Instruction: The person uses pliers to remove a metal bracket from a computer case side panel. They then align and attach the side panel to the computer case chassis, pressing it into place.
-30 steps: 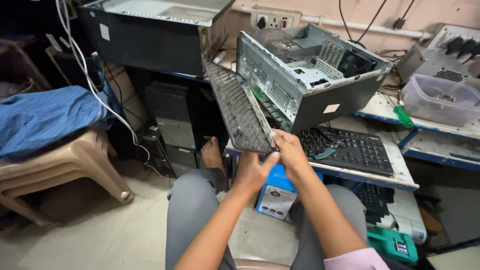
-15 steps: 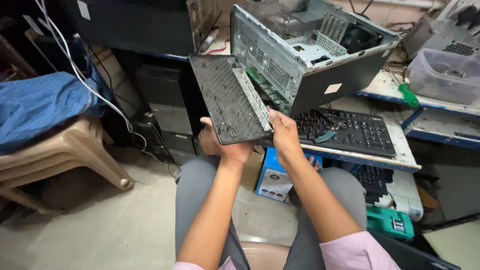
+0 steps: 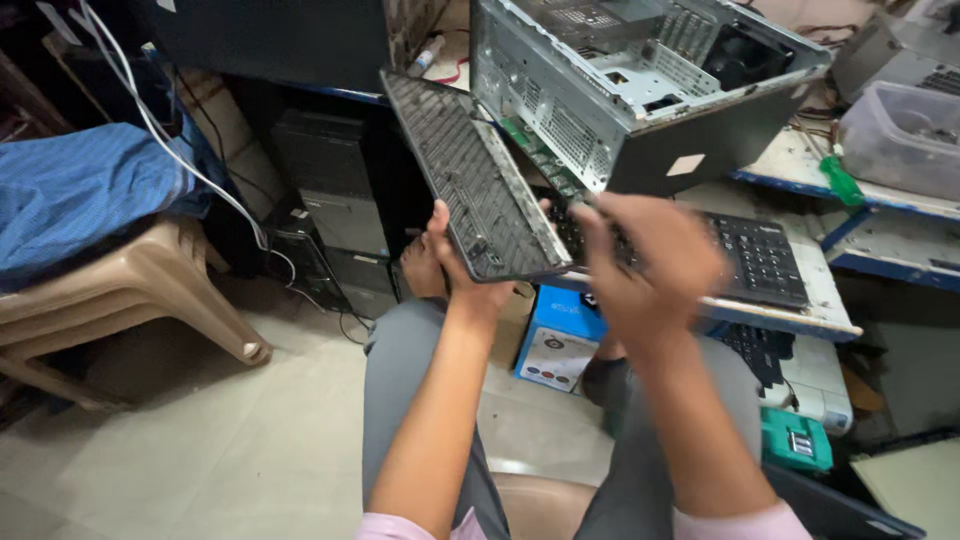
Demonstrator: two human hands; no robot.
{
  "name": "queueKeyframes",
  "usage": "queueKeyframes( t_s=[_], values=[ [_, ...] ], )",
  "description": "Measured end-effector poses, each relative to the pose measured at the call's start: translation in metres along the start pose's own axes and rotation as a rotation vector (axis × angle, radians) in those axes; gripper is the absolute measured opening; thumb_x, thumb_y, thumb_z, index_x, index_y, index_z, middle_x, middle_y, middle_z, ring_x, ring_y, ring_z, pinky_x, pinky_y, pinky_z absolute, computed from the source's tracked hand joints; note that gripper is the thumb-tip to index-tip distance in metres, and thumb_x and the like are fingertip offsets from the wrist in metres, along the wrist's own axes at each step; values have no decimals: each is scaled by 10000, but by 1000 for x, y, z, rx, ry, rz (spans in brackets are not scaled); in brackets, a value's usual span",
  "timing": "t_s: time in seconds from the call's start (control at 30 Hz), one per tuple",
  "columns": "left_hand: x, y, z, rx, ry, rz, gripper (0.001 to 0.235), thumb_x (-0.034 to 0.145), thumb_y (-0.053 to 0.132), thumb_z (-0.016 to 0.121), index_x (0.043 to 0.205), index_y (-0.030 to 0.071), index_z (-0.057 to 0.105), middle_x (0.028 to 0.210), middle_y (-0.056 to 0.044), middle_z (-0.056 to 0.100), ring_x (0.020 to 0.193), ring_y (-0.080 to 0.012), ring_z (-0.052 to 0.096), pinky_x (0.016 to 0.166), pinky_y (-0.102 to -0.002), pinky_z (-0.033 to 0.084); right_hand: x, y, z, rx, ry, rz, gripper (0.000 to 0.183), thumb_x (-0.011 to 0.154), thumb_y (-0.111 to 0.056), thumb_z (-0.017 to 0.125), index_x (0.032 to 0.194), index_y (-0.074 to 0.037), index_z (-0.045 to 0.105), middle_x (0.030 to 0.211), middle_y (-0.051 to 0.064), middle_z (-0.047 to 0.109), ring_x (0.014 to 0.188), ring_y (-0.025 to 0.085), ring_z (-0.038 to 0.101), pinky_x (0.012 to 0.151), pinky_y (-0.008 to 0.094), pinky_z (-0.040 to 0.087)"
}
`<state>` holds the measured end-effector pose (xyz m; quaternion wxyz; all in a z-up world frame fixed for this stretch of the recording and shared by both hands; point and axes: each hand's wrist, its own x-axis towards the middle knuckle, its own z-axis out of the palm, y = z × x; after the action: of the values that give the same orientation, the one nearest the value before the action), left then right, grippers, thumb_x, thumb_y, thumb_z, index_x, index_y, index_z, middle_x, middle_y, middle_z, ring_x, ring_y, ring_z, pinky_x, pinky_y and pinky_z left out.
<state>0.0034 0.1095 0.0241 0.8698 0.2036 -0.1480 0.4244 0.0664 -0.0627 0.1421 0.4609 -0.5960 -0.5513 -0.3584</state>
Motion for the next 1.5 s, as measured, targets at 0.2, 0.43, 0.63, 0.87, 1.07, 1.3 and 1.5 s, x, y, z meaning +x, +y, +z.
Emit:
queueKeyframes(
  t_s=[0.2,0.43,0.63,0.87,1.07,1.3,1.5],
  values=[
    [-3,-4,-9,-113,-55,-58,968,901,702,574,1580,39,386,1392,-223,567,1247,-498,598,1013,-676,501,29,-9,-70,109,111,-142,90,966,-152,809,1029,-96,776,939,92,751,785,248,722,699,343,537],
    [-8,-5,-11,-165,-43,-124,1019,842,737,558,1575,55,368,1454,-261,534,1319,-492,538,1063,-671,458,35,-13,-87,154,153,-123,94,975,-144,805,1041,-92,762,949,90,744,796,249,716,711,342,536],
    [-6,4,-4,18,-97,-96,1012,873,714,581,1595,37,372,1497,-243,517,1358,-501,518,1104,-652,445,35,-14,-89,177,198,-130,99,983,-138,801,1051,-88,751,957,89,737,806,249,710,722,341,535],
    [-17,3,-4,-52,-40,-96,1006,855,716,588,1598,71,377,1485,-215,526,1330,-503,537,1066,-667,465,35,-5,-98,207,156,-171,104,992,-130,797,1064,-84,737,967,87,730,817,249,704,734,341,535],
    [-3,-5,10,-99,-106,-110,1022,853,723,592,1608,74,360,1494,-228,521,1324,-511,530,1072,-687,446,41,5,-97,188,201,-172,110,1001,-124,794,1074,-80,725,975,86,724,827,250,698,744,340,534],
    [-11,6,23,68,-140,-56,1015,844,658,628,1622,82,320,1511,-217,487,1359,-536,472,1095,-704,405,34,8,-88,214,233,-138,117,1010,-116,790,1086,-76,712,985,84,716,838,250,692,757,340,533],
    [-10,3,8,-1,-38,-79,1037,841,717,572,1598,55,319,1499,-234,475,1348,-547,470,1071,-711,417,39,6,-80,248,220,-136,123,1018,-110,786,1097,-72,700,994,82,710,847,250,686,767,339,532]
  ],
)
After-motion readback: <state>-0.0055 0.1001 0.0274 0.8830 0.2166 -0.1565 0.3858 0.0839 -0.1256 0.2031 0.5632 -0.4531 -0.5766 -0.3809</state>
